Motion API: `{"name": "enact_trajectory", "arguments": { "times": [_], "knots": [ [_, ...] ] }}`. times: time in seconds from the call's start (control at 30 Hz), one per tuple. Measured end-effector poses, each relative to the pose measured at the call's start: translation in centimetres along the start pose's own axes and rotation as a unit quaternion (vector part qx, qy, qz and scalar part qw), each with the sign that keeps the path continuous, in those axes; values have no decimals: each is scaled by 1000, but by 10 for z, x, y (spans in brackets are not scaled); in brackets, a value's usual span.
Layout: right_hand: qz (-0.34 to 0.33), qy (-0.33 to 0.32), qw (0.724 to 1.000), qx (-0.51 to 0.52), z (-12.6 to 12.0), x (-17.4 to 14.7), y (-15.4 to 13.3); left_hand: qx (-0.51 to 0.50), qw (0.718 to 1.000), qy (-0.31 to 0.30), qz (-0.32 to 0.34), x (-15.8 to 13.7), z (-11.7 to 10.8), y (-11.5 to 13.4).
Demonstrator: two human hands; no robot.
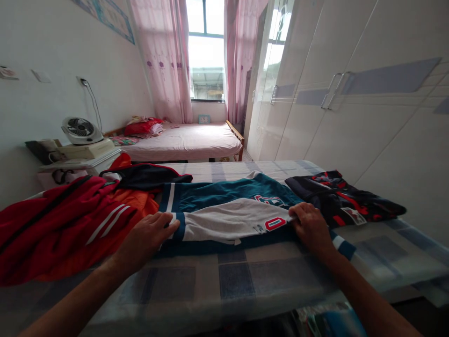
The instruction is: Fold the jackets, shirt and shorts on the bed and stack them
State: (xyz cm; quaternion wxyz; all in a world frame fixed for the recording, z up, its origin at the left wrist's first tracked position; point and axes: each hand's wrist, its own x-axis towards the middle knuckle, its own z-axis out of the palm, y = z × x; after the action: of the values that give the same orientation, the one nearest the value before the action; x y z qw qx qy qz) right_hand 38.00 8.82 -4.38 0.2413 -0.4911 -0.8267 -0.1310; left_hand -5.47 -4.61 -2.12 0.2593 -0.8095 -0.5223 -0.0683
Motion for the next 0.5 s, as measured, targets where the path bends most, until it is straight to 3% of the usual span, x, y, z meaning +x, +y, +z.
{"name": "enact_trajectory", "arguments": {
  "times": [0.13,0.27,0.33,0.4,0.5],
  "knots": [
    [-49,-63,996,41,-16,-5,-3,-112,992,-52,-34,-10,-10,-4],
    [-49,59,995,65,-30,9,-28,-204,974,-13,-94,7,-28,2],
    [-54,80,993,71,-24,16,-43,-197,975,12,-106,16,-23,12],
    [-66,24,995,74,-10,16,-54,-172,980,-15,-96,18,-6,21],
    [-75,-120,984,104,12,14,-51,-167,976,-109,-84,13,22,24]
  ]
}}
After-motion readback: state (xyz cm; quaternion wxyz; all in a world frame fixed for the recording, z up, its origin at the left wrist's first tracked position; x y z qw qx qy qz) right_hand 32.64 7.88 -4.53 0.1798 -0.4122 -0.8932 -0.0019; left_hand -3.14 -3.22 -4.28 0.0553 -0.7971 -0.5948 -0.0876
